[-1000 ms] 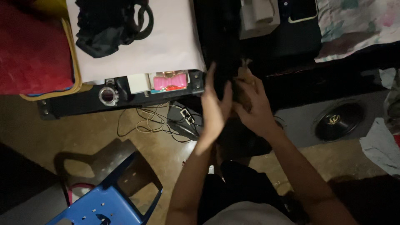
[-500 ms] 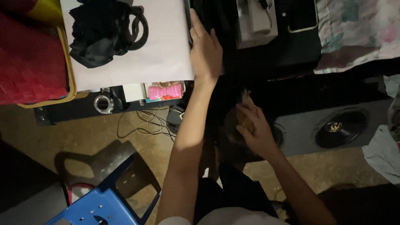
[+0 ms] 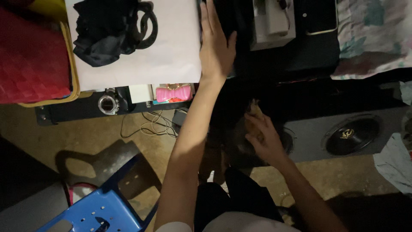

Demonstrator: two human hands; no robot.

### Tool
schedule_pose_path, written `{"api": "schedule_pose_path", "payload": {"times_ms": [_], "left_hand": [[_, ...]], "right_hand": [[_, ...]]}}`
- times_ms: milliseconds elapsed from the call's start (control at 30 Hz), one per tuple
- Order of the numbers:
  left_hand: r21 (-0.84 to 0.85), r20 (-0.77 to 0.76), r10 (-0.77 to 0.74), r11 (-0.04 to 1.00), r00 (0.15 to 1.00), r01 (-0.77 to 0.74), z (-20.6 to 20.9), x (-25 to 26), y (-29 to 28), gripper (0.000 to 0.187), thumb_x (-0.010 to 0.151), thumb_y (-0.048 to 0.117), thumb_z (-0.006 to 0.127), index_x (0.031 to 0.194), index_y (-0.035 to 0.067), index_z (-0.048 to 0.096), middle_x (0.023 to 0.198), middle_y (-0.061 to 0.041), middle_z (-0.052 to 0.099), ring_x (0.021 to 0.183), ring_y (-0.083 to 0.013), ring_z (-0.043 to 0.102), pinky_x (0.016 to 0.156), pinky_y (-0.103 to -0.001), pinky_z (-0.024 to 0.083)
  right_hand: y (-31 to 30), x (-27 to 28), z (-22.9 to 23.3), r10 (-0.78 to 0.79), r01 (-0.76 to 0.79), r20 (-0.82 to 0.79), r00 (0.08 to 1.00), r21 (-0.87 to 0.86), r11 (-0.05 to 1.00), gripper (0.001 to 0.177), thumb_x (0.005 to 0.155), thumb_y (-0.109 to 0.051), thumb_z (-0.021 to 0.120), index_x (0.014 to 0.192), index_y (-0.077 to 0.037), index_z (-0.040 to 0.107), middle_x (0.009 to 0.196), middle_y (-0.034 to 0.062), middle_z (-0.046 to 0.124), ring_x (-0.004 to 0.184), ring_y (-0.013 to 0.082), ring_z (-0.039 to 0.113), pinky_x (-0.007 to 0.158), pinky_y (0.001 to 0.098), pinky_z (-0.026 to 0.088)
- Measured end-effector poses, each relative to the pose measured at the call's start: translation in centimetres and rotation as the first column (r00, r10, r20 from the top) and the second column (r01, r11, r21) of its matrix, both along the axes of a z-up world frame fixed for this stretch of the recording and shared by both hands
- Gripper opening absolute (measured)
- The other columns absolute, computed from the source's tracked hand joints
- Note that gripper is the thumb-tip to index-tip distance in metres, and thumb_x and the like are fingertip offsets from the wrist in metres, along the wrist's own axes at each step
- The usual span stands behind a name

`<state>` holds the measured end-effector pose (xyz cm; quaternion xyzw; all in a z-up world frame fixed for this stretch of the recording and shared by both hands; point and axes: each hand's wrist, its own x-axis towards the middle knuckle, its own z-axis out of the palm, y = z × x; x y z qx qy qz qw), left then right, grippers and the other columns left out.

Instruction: The person wipes several small electronic items and a metal rod with a cloth, then places them on a nearby surface. The items include a box, a dark handheld device, a white handheld device, a phone, and a metal rod. The person also handles a green plastic bag and some small cards.

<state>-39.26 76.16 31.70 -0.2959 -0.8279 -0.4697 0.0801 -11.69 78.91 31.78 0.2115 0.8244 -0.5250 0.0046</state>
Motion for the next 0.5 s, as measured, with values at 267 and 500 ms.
{"api": "schedule_pose_path", "payload": {"times_ms": [267, 500], "left_hand": [[-0.067, -0.1, 0.01, 0.998, 0.995, -0.016, 2.8, 0.8, -1.7, 0.076, 0.095, 0.013, 0.077, 0.159, 0.015, 0.037, 0.17, -0.019, 0.018, 0.147, -0.0408, 0.045, 0.109, -0.046, 0.056], [0.131, -0.146, 0.011, 0.991, 0.989, 0.008, 3.9, 6.8, -8.4, 0.053, 0.1, 0.007, 0.072, 0.149, 0.008, 0.052, 0.169, -0.012, 0.029, 0.153, -0.0363, 0.039, 0.125, -0.045, 0.044]], "right_hand": [[-0.5, 0.4, -1.4, 0.018, -0.018, -0.064, 0.998, -0.001, 1.0, 0.056, 0.09, -0.006, 0.069, 0.144, -0.009, 0.055, 0.146, 0.018, 0.048, 0.138, 0.0329, 0.047, 0.113, 0.0436, 0.04], [-2.5, -0.6, -2.9, 0.146, -0.188, -0.227, 0.963, -0.179, 0.966, 0.077, 0.096, -0.006, 0.064, 0.163, -0.011, 0.027, 0.169, 0.0189, 0.029, 0.157, 0.0343, 0.028, 0.125, 0.0439, 0.026]]}}
